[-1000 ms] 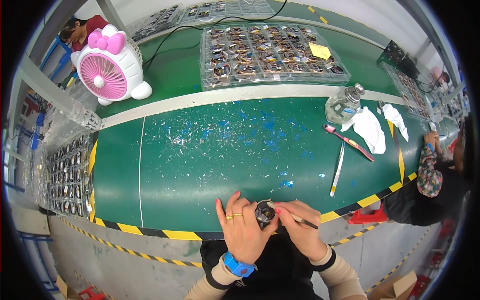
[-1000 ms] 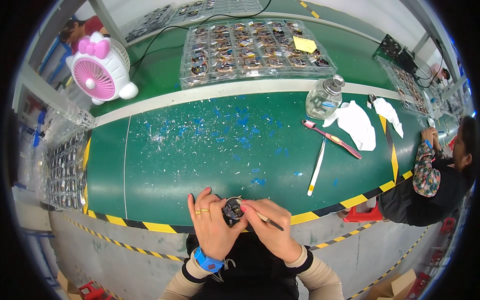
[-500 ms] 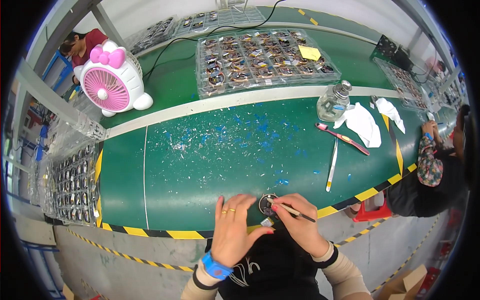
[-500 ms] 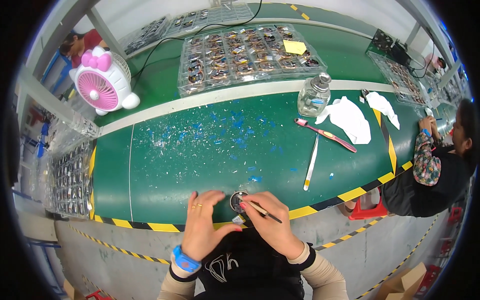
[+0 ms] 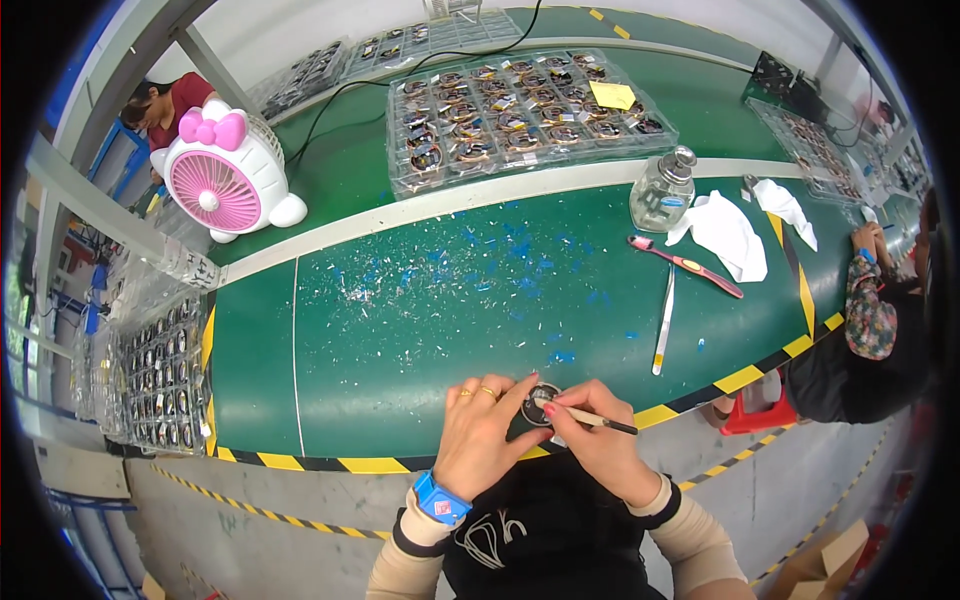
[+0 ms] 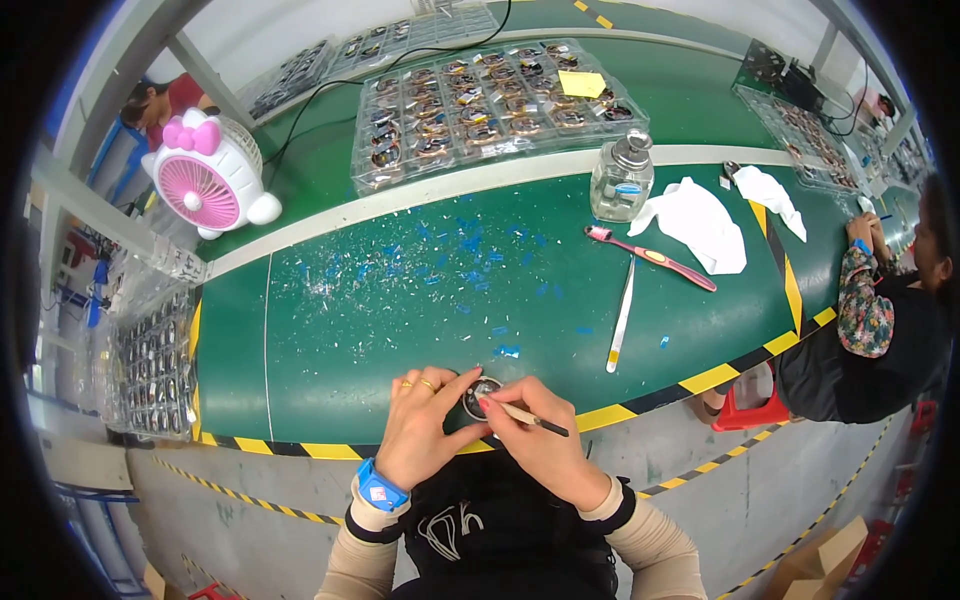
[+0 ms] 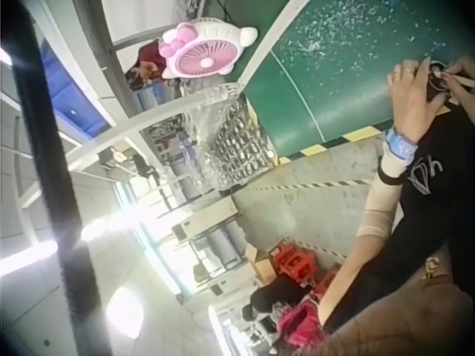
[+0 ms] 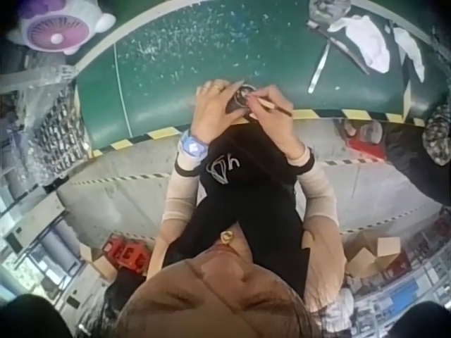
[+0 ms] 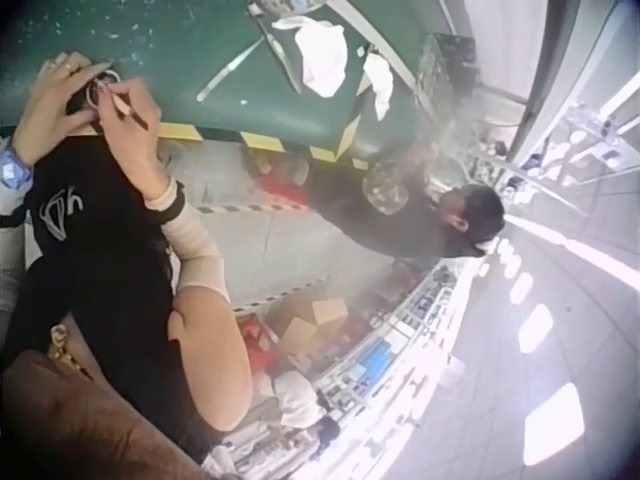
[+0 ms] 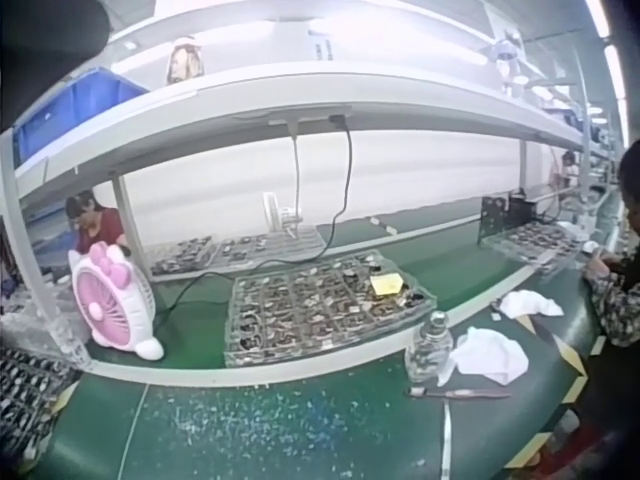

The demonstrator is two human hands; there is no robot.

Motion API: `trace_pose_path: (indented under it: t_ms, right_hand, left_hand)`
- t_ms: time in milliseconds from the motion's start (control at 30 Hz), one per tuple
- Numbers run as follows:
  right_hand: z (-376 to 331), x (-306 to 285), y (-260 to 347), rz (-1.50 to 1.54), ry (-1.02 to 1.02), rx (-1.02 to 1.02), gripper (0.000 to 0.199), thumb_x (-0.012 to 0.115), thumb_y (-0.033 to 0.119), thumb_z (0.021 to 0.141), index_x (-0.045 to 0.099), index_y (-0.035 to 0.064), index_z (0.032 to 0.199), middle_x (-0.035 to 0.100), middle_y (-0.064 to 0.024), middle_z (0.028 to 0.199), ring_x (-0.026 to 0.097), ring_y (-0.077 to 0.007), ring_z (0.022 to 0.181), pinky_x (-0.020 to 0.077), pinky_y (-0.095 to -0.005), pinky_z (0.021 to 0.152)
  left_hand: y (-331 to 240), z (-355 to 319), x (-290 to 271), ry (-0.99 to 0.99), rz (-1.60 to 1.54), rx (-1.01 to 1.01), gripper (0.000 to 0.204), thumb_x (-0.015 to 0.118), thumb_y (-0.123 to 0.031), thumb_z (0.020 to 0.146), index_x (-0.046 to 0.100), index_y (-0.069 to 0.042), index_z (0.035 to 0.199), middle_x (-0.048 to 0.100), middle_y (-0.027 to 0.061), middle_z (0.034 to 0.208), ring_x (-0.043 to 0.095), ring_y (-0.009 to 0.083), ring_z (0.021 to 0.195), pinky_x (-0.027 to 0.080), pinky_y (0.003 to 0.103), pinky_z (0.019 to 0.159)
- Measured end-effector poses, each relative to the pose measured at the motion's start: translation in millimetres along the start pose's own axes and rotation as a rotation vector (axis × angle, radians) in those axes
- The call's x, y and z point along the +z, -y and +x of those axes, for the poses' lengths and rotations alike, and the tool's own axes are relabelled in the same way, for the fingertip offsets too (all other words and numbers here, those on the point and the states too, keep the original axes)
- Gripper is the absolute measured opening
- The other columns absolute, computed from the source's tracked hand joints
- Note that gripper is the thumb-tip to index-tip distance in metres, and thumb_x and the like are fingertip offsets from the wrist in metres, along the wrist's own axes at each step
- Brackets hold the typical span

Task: The person picks up a watch component from a tray, scrapes it with a wooden tool, and uses tweezers to adjust internal parts. They then apply liquid from a bottle using a toothbrush, scrape the component again, and place it back into the tray.

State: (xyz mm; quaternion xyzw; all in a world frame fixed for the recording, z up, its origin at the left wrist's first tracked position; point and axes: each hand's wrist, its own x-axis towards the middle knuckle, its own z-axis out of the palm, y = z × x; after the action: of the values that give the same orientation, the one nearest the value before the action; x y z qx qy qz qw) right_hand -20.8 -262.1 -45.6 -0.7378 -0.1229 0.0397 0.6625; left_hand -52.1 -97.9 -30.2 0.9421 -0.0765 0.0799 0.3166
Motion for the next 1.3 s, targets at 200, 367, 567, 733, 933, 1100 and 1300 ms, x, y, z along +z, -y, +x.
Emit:
trace_pose_path:
  t_ms: [200,367,567,733,933,1100,1300]
  right_hand:
    - [9,-11,2,0.074,0.179,0.028,0.013,0.072,0.005,0.087,0.060,0.0004,0.088,0.065,-0.0034,0.076,0.056,-0.0061,0.064,0.0442,-0.0226,0.056]
    - [15,-19,-2,-0.068,0.344,-0.044,0.014,0.072,0.006,0.087,0.059,0.0016,0.086,0.065,-0.0055,0.076,0.057,-0.0093,0.063,0.0442,-0.0251,0.055]
    - [14,-14,-8,-0.017,0.255,-0.096,0.013,0.071,0.006,0.086,0.059,0.0025,0.085,0.062,-0.0062,0.074,0.057,-0.0114,0.062,0.0434,-0.0268,0.054]
    - [10,-15,-10,-0.079,0.253,-0.131,0.015,0.073,0.005,0.084,0.058,0.0029,0.085,0.066,-0.0066,0.077,0.062,-0.0144,0.064,0.0468,-0.0270,0.055]
    - [15,-14,-9,-0.074,0.309,-0.186,0.012,0.069,0.005,0.087,0.057,0.0026,0.084,0.060,-0.0067,0.070,0.056,-0.0156,0.060,0.0421,-0.0286,0.053]
    - [13,-15,-6,-0.042,0.273,-0.126,0.013,0.070,0.006,0.087,0.057,0.0031,0.085,0.061,-0.0069,0.071,0.058,-0.0142,0.061,0.0433,-0.0281,0.054]
    - [13,-12,-11,-0.016,0.246,-0.174,0.015,0.071,0.007,0.087,0.057,0.0031,0.086,0.063,-0.0063,0.073,0.060,-0.0121,0.063,0.0452,-0.0267,0.054]
  left_hand:
    - [-3,-5,10,-0.071,0.016,-0.057,0.054,0.084,-0.023,0.066,0.068,-0.011,0.117,0.058,0.0039,0.098,0.053,0.0236,0.092,0.036,0.038,0.086]
    - [-3,-5,12,-0.097,0.021,-0.056,0.053,0.084,-0.024,0.065,0.069,-0.012,0.115,0.058,0.0030,0.095,0.054,0.0230,0.092,0.035,0.038,0.087]
    - [-4,-4,14,-0.109,0.016,-0.073,0.052,0.084,-0.024,0.065,0.070,-0.012,0.113,0.058,0.0029,0.094,0.054,0.0229,0.092,0.036,0.039,0.087]
    - [-5,-5,14,-0.100,0.030,-0.077,0.053,0.084,-0.024,0.064,0.070,-0.011,0.113,0.059,0.0027,0.095,0.054,0.0229,0.092,0.036,0.039,0.088]
    - [-2,-2,14,-0.125,0.035,-0.058,0.052,0.083,-0.020,0.064,0.070,-0.011,0.113,0.059,0.0028,0.094,0.054,0.0228,0.092,0.036,0.039,0.088]
    - [-4,-5,17,-0.131,0.027,-0.059,0.051,0.082,-0.018,0.065,0.070,-0.012,0.113,0.058,0.0028,0.094,0.054,0.0228,0.092,0.036,0.039,0.088]
    - [-2,-6,17,-0.134,0.058,-0.044,0.050,0.082,-0.019,0.065,0.070,-0.011,0.113,0.058,0.0028,0.094,0.054,0.0229,0.092,0.036,0.038,0.088]
